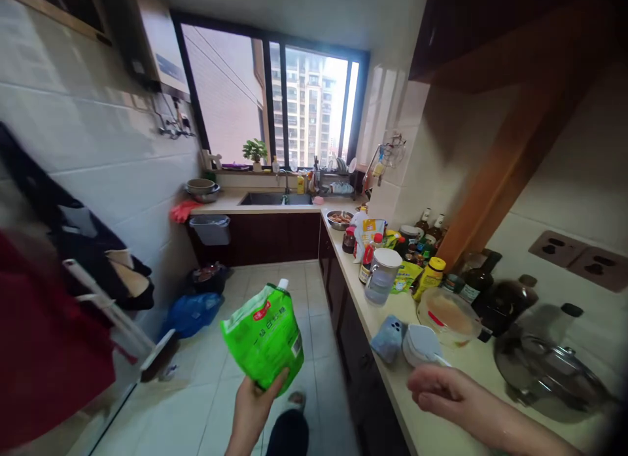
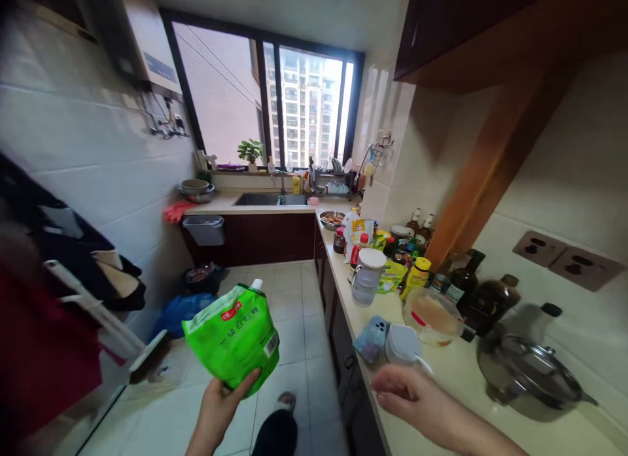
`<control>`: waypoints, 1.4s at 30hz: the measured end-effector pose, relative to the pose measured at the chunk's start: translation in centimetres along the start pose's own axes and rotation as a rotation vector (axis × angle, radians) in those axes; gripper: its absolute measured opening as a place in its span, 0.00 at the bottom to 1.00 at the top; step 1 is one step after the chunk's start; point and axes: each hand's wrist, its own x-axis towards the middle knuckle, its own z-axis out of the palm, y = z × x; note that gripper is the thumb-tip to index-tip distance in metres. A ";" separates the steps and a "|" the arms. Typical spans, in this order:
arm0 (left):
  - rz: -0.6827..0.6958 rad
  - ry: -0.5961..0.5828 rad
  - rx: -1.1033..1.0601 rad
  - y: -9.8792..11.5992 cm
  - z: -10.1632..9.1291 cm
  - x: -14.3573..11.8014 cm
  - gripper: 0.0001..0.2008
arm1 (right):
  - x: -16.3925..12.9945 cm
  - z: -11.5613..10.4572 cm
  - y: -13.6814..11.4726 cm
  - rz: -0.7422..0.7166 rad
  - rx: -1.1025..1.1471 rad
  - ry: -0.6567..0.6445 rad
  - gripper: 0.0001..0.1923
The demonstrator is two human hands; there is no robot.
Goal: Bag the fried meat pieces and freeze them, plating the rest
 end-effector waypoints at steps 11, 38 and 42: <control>0.056 -0.502 0.322 -1.4 14.8 27.5 0.20 | 21.0 -12.4 -7.9 0.057 -0.357 0.544 0.18; 0.345 -0.808 0.204 -9.6 34.1 37.2 0.22 | 46.6 -30.9 -3.4 0.241 -1.184 0.385 0.11; 0.357 -0.873 0.174 -11.2 33.7 35.4 0.22 | 47.3 -29.6 -3.0 0.299 -1.164 0.487 0.09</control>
